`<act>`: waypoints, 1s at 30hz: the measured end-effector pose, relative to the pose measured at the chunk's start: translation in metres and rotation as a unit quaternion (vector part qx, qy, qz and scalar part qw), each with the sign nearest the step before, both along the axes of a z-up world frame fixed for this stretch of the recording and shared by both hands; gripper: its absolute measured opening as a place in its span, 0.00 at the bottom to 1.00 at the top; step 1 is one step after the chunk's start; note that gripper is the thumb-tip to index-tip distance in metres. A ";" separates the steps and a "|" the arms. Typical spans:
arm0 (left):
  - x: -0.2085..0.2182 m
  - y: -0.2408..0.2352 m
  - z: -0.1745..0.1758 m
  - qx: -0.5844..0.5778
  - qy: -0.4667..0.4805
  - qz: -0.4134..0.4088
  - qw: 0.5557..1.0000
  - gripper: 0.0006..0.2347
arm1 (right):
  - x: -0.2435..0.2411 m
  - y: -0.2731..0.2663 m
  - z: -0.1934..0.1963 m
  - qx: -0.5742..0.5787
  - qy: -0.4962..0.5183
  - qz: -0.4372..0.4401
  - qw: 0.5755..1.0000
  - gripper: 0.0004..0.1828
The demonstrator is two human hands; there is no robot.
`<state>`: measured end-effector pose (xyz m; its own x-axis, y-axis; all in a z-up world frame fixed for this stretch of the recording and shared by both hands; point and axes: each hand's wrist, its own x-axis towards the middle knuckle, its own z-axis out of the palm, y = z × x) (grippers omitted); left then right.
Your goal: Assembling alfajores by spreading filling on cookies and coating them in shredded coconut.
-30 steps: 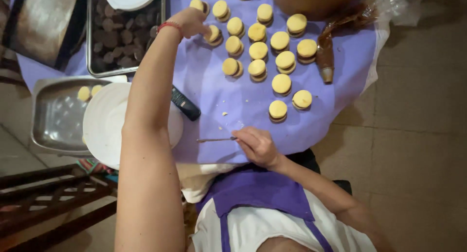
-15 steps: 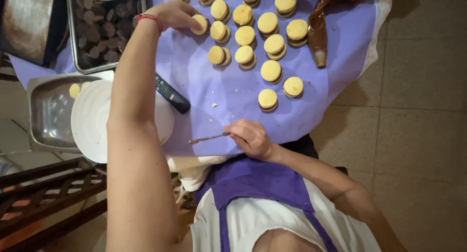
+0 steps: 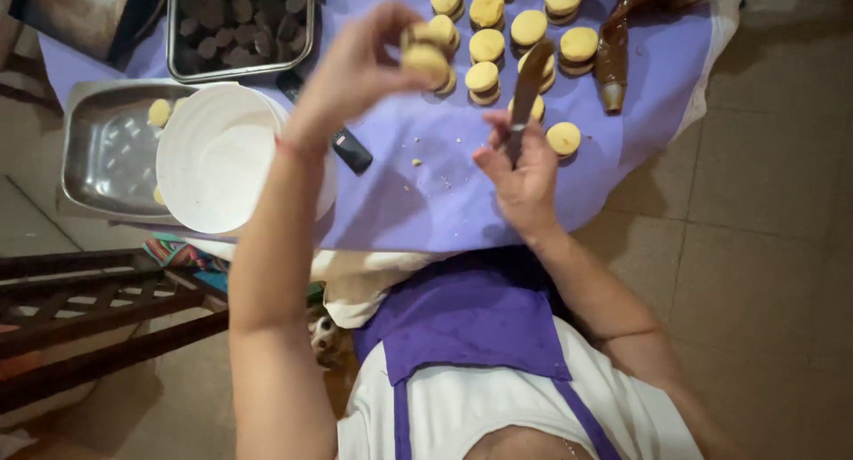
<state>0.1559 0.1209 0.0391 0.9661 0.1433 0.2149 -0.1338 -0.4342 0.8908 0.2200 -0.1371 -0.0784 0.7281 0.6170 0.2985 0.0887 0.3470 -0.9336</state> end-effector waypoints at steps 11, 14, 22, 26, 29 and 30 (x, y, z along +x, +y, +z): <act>-0.100 -0.106 -0.034 -0.321 -0.017 -0.017 0.947 0.22 | -0.032 -0.021 0.042 -0.015 -0.076 0.044 0.996 0.27; -0.109 -0.111 -0.035 -0.307 -0.024 -0.008 0.951 0.22 | -0.038 -0.024 0.047 -0.034 -0.067 0.055 0.996 0.23; -0.120 -0.106 -0.051 -0.297 -0.050 0.018 0.954 0.20 | -0.043 -0.015 0.046 -0.033 -0.074 0.084 0.993 0.21; -0.125 -0.095 -0.052 -0.340 -0.043 0.025 0.939 0.20 | -0.030 -0.021 0.074 -0.127 -0.160 0.091 0.975 0.22; -0.132 -0.086 -0.039 -0.402 -0.021 0.017 0.915 0.21 | -0.012 -0.031 0.094 -0.138 -0.195 0.110 0.965 0.16; -0.134 -0.083 -0.036 -0.417 -0.005 0.005 0.909 0.21 | -0.005 -0.031 0.100 -0.151 -0.321 0.085 0.931 0.14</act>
